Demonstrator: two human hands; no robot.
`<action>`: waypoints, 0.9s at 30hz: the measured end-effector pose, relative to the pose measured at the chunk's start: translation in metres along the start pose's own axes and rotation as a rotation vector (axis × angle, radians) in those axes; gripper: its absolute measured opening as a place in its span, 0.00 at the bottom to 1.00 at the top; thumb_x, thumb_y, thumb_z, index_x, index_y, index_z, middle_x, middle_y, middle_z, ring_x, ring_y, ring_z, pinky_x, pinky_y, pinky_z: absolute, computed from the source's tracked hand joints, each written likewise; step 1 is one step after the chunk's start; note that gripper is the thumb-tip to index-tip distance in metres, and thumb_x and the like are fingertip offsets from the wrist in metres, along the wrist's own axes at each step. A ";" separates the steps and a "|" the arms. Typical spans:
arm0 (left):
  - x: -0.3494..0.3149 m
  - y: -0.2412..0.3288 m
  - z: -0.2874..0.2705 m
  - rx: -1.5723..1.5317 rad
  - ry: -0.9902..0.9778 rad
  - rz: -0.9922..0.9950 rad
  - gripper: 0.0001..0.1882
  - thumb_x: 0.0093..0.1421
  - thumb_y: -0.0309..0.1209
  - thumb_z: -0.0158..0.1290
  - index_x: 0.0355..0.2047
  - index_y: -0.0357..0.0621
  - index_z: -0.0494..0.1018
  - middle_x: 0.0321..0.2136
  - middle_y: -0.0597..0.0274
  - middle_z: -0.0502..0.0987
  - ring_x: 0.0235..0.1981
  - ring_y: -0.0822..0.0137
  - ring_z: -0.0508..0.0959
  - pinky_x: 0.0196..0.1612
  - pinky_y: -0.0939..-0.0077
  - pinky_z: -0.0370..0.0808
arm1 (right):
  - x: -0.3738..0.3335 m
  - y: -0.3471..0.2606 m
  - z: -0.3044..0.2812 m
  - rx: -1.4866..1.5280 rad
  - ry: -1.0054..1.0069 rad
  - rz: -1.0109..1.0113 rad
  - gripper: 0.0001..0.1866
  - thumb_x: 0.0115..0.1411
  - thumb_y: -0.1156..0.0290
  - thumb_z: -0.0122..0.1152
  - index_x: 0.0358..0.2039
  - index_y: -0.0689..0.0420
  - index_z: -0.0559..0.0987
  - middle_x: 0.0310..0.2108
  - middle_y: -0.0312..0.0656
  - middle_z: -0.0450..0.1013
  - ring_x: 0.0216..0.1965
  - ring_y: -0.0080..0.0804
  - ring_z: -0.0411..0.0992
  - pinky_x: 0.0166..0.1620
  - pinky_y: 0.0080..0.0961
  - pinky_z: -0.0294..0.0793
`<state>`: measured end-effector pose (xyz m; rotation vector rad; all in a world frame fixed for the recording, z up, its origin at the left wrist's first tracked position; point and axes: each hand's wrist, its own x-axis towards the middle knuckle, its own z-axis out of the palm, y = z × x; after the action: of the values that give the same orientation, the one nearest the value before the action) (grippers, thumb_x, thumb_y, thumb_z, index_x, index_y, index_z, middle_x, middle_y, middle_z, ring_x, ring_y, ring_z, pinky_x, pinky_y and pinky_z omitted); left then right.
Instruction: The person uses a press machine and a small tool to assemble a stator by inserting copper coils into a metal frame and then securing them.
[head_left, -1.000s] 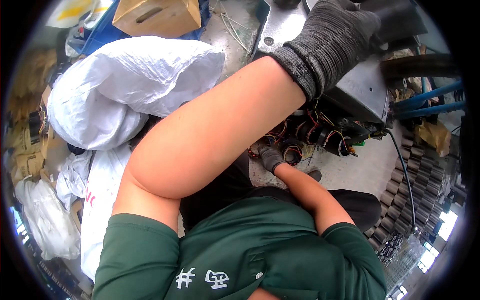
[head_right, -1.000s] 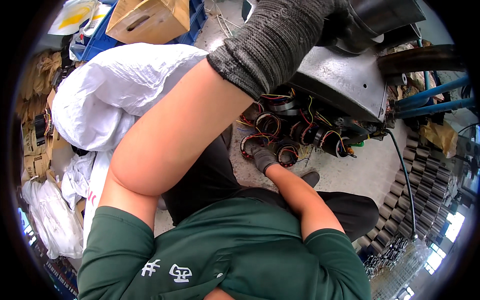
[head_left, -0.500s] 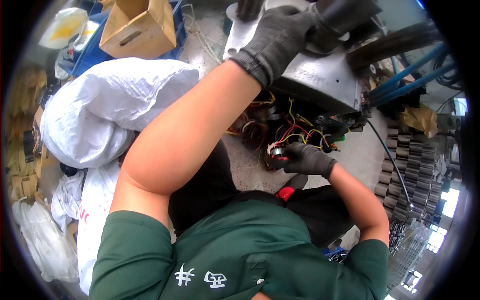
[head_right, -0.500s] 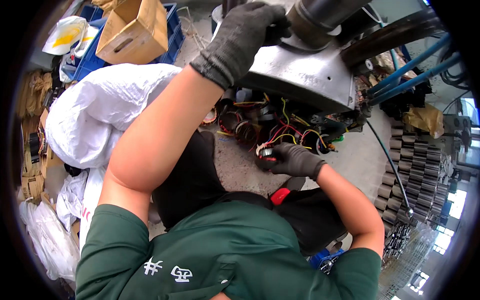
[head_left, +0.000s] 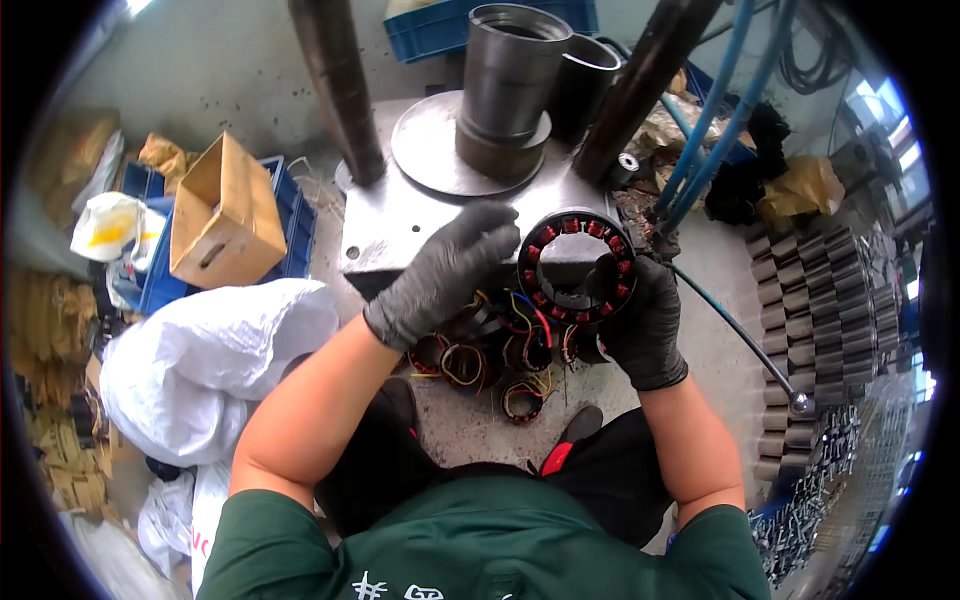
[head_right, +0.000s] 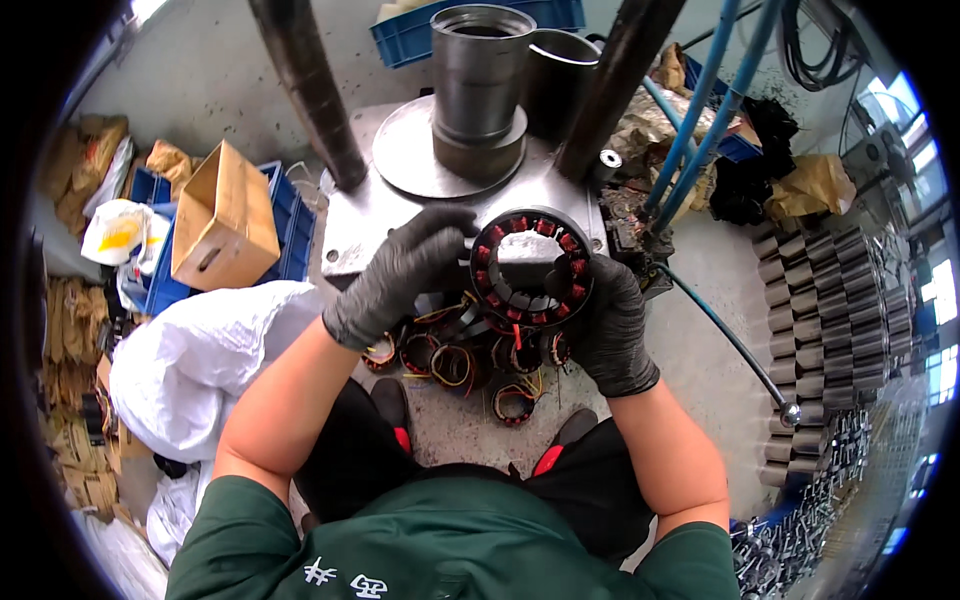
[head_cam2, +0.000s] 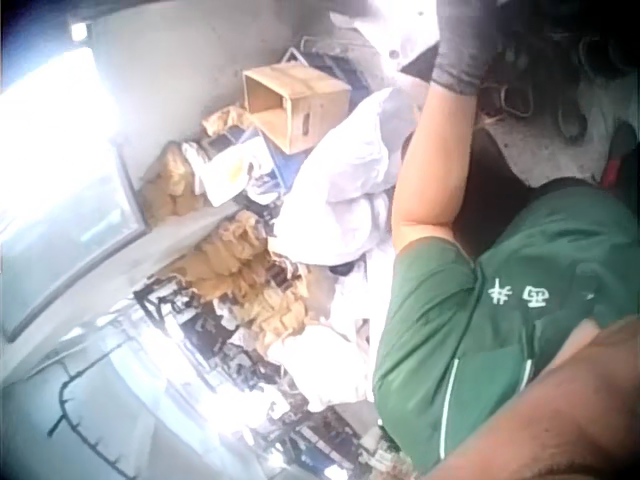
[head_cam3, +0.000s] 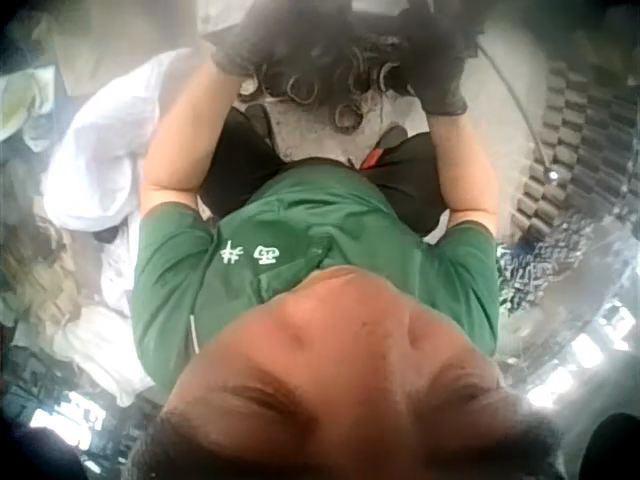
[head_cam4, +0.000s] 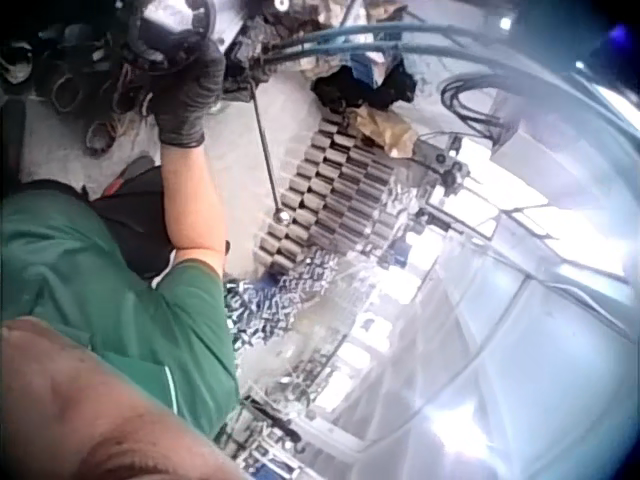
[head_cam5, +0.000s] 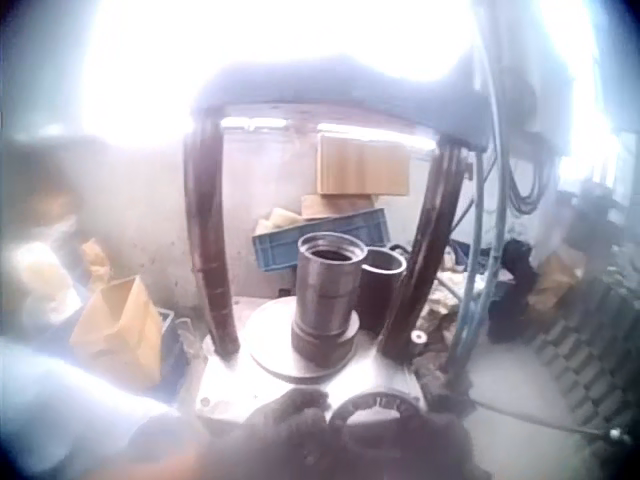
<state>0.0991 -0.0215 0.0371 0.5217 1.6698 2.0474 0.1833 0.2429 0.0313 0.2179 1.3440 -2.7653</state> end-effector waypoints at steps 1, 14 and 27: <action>0.000 0.003 0.010 0.033 -0.052 0.019 0.32 0.69 0.46 0.60 0.64 0.38 0.67 0.54 0.57 0.76 0.56 0.66 0.75 0.58 0.66 0.77 | 0.000 -0.003 0.008 0.063 0.059 -0.014 0.18 0.62 0.56 0.64 0.44 0.57 0.82 0.37 0.39 0.81 0.42 0.33 0.80 0.48 0.32 0.80; 0.012 -0.021 0.046 0.428 -0.112 0.226 0.57 0.52 0.31 0.75 0.74 0.40 0.51 0.65 0.49 0.65 0.64 0.57 0.72 0.65 0.60 0.74 | 0.008 -0.010 -0.005 0.186 0.201 0.020 0.24 0.62 0.48 0.58 0.46 0.55 0.82 0.39 0.39 0.82 0.41 0.35 0.81 0.48 0.38 0.84; 0.012 -0.021 0.046 0.281 0.042 0.075 0.44 0.56 0.25 0.67 0.70 0.42 0.59 0.59 0.48 0.69 0.56 0.56 0.77 0.58 0.63 0.80 | 0.013 0.003 -0.001 0.246 0.136 0.045 0.18 0.66 0.50 0.61 0.43 0.53 0.83 0.35 0.38 0.83 0.39 0.34 0.82 0.46 0.35 0.84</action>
<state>0.1170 0.0264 0.0254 0.6458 2.0053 1.8951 0.1713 0.2424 0.0268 0.4496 1.0036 -2.9188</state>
